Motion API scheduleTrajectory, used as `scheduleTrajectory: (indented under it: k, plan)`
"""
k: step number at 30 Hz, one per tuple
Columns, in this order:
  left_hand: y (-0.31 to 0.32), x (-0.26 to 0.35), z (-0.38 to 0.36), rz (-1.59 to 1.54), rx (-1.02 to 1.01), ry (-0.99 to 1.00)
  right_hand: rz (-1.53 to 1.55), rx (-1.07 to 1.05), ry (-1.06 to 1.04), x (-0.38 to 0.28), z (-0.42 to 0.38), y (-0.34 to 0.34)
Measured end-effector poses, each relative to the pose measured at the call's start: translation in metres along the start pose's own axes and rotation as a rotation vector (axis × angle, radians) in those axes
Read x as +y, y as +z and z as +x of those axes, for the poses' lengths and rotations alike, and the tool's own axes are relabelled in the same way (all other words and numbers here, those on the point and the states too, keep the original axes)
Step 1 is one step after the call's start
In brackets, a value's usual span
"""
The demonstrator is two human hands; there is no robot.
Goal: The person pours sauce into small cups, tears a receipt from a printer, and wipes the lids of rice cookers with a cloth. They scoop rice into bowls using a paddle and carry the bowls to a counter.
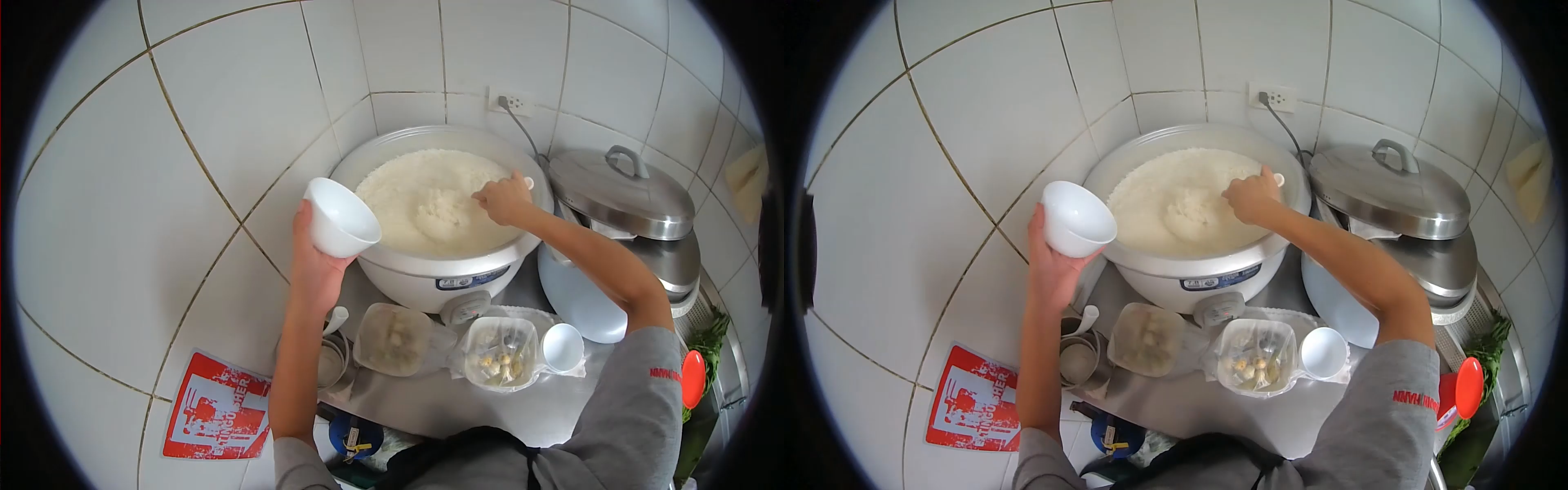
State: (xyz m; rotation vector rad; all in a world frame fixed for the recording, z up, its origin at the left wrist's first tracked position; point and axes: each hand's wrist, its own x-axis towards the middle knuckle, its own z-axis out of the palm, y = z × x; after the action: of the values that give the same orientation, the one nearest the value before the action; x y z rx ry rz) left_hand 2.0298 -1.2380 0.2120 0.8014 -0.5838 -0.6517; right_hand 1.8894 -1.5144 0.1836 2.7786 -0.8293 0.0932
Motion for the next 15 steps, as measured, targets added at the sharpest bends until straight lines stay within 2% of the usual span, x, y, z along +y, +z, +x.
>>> scheduleTrajectory:
  k: [5, 7, 8, 10, 13, 15]
  plan:
    - [-0.004, -0.018, 0.045, 0.128, 0.012, -0.020, 0.189, -0.013, -0.006, 0.000, 0.003, -0.004]
    - [0.007, -0.023, 0.058, 0.183, 0.032, -0.034, 0.364, -0.226, -0.045, -0.013, 0.010, -0.009]
    - [0.012, -0.025, 0.062, 0.243, 0.055, -0.039, 0.366, -0.229, -0.043, -0.012, 0.015, -0.005]
    - [0.009, -0.031, 0.072, 0.268, 0.064, -0.073, 0.580, -0.309, -0.053, -0.015, 0.033, -0.001]
    - [0.007, -0.035, 0.082, 0.311, 0.102, -0.114, 0.581, -0.221, -0.042, 0.010, 0.054, -0.018]
    - [0.008, -0.044, 0.093, 0.328, 0.135, -0.128, 0.293, 0.040, -0.017, 0.006, 0.050, -0.059]
